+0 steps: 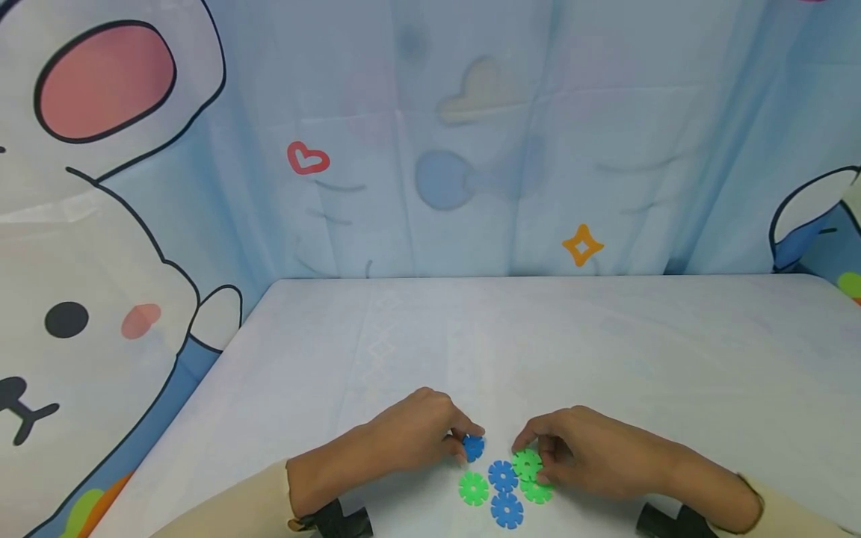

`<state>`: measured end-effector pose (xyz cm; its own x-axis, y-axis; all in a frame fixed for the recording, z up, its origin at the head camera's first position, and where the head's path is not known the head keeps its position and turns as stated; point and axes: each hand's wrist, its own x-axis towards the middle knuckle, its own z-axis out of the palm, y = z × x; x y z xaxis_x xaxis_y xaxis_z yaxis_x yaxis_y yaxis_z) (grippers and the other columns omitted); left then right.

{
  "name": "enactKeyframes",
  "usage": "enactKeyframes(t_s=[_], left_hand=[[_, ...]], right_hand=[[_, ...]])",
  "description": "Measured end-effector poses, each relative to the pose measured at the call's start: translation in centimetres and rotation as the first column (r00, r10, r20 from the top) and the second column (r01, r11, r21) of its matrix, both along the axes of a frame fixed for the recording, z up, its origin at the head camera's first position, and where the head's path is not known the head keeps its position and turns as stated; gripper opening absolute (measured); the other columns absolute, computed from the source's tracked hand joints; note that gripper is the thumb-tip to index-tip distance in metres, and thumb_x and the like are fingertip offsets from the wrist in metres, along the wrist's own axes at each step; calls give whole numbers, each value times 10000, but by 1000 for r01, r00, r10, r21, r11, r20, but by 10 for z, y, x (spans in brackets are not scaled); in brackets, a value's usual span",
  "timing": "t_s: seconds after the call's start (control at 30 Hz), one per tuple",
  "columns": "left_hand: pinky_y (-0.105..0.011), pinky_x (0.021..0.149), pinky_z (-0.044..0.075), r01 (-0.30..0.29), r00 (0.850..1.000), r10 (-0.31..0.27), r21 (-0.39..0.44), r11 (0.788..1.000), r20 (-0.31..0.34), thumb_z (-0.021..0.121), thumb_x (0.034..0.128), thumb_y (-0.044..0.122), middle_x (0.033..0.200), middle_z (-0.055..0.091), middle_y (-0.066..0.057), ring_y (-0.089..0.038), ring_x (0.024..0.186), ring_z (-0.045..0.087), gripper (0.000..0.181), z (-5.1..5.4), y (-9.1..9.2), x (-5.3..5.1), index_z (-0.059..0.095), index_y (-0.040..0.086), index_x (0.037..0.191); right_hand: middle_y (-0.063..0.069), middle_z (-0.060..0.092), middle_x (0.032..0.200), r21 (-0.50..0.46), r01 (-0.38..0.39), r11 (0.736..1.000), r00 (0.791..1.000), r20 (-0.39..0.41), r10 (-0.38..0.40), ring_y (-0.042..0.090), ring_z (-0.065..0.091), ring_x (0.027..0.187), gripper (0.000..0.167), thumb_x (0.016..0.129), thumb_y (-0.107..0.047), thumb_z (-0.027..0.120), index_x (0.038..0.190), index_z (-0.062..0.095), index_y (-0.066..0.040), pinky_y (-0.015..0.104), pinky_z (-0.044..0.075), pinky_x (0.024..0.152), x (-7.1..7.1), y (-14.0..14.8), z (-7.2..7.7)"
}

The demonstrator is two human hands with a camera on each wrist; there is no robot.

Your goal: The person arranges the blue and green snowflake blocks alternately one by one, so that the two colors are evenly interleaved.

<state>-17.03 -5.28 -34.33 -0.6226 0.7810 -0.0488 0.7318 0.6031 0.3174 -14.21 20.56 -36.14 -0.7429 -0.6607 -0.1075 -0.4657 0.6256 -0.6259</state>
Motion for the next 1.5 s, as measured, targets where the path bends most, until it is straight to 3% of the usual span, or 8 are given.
enactKeyframes(t_s=[0.4, 0.5, 0.63, 0.77, 0.97, 1.17, 1.27, 1.5], left_hand=[[-85, 715, 453, 24, 998, -28, -68, 997, -59, 736, 871, 276, 949, 755, 138, 114, 799, 605, 292, 2, -1, -3, 743, 226, 1158], [-103, 726, 457, -2, 999, -1, -49, 999, -52, 746, 864, 273, 919, 751, 141, 103, 795, 606, 287, 0, -2, -4, 745, 232, 1148], [-119, 703, 456, -59, 998, 59, 11, 998, -9, 758, 854, 263, 905, 753, 132, 88, 754, 587, 298, -1, -5, -10, 746, 227, 1150], [-147, 553, 374, -122, 989, 111, 114, 986, 100, 747, 864, 256, 904, 749, 132, 26, 602, 467, 294, -1, -9, -21, 747, 209, 1154], [-205, 517, 305, -265, 948, 187, 315, 911, 256, 761, 861, 253, 842, 731, 124, -58, 559, 388, 258, -1, -16, -44, 762, 217, 1117], [-225, 573, 429, -424, 889, 271, 441, 791, 369, 751, 878, 275, 880, 745, 55, -71, 729, 614, 257, 0, -14, -84, 758, 214, 1128], [-238, 634, 473, -467, 869, 287, 472, 748, 404, 750, 878, 308, 929, 760, 17, -119, 849, 679, 276, -3, -13, -105, 758, 194, 1129], [-238, 628, 426, -536, 831, 372, 413, 737, 414, 751, 877, 319, 922, 768, 7, -154, 882, 689, 285, -14, -18, -136, 761, 171, 1120]], right_hand=[[-190, 582, 776, -21, -25, 999, 1000, -5, 24, -50, 526, 719, 219, 882, -334, 733, 1075, 687, -242, 186, 472, 652, -7, 2, -1], [-194, 586, 776, -33, -37, 999, 999, -17, 36, -52, 531, 718, 220, 888, -359, 721, 1070, 688, -240, 187, 476, 654, -10, 2, -2], [-199, 593, 787, -41, -51, 998, 998, -41, 49, -51, 541, 728, 238, 896, -404, 700, 1072, 683, -245, 190, 481, 667, -13, 4, -3], [-190, 592, 794, -19, -22, 1000, 998, -55, 21, -42, 538, 735, 257, 877, -433, 715, 1059, 679, -255, 197, 475, 662, -18, 6, -1], [-168, 587, 780, 14, 45, 999, 989, -142, -43, -19, 530, 729, 269, 865, -409, 738, 1052, 683, -224, 205, 469, 653, -35, 5, 11], [-141, 609, 796, -23, 99, 995, 963, -251, -102, 11, 546, 748, 258, 858, -378, 755, 1024, 707, -187, 217, 482, 663, -70, -5, 21], [-121, 635, 807, -60, 126, 990, 943, -303, -139, 21, 568, 744, 266, 854, -353, 765, 1021, 719, -151, 223, 487, 662, -91, -11, 22], [-32, 678, 869, -101, 213, 972, 923, -307, -234, 91, 581, 743, 333, 857, -330, 764, 1056, 721, -66, 264, 483, 655, -138, -21, 14]])
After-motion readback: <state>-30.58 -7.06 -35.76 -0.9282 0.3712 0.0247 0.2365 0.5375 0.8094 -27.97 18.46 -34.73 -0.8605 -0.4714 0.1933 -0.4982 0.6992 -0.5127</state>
